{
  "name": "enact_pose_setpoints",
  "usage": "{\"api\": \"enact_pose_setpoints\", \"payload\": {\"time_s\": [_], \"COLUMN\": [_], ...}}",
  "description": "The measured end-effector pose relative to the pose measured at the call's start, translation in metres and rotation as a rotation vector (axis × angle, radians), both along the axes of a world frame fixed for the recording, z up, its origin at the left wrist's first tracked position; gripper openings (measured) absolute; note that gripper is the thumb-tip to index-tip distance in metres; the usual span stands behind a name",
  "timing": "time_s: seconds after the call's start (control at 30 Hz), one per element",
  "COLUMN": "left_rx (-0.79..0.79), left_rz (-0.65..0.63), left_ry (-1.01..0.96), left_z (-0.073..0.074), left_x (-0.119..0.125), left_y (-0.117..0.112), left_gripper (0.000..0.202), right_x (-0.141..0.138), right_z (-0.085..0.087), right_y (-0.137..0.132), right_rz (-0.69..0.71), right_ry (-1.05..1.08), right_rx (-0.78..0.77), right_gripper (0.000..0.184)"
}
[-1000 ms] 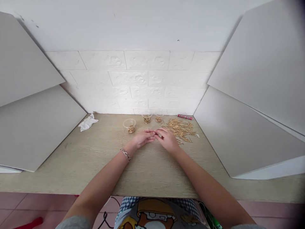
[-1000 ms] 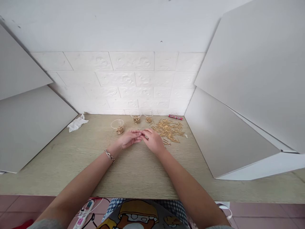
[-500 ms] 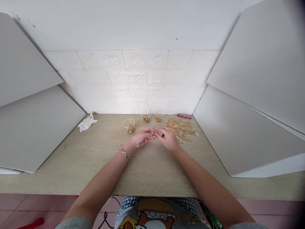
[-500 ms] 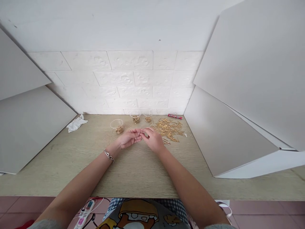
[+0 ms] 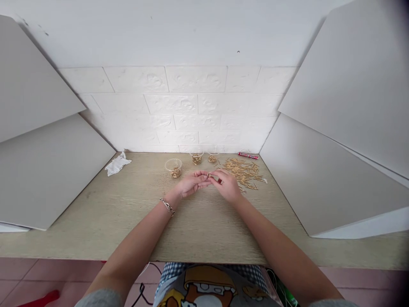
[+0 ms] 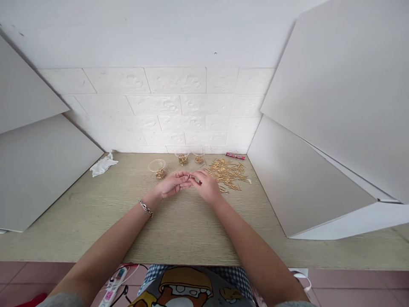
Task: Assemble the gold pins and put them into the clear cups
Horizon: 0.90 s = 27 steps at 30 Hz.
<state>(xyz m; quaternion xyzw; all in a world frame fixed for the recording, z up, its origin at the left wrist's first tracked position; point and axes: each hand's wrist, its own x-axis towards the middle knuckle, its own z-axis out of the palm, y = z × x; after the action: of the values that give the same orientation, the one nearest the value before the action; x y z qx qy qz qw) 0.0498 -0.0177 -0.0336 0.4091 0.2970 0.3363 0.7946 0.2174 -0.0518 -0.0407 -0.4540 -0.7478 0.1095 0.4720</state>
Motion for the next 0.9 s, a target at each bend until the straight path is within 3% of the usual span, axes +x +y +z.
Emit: {"api": "enact_pose_setpoints", "payload": {"time_s": [0.9], "left_rx": [0.004], "left_rz": [-0.014], "left_ry": [0.042], "left_z": [0.0036], "left_x": [0.0021], "left_y": [-0.0028], "left_gripper": [0.025], "right_x": [-0.002], "right_z": [-0.0011], "right_y": [-0.0001], "right_rz": [-0.041], "right_ry": [0.065], "right_rx": [-0.118], "right_gripper": [0.015]}}
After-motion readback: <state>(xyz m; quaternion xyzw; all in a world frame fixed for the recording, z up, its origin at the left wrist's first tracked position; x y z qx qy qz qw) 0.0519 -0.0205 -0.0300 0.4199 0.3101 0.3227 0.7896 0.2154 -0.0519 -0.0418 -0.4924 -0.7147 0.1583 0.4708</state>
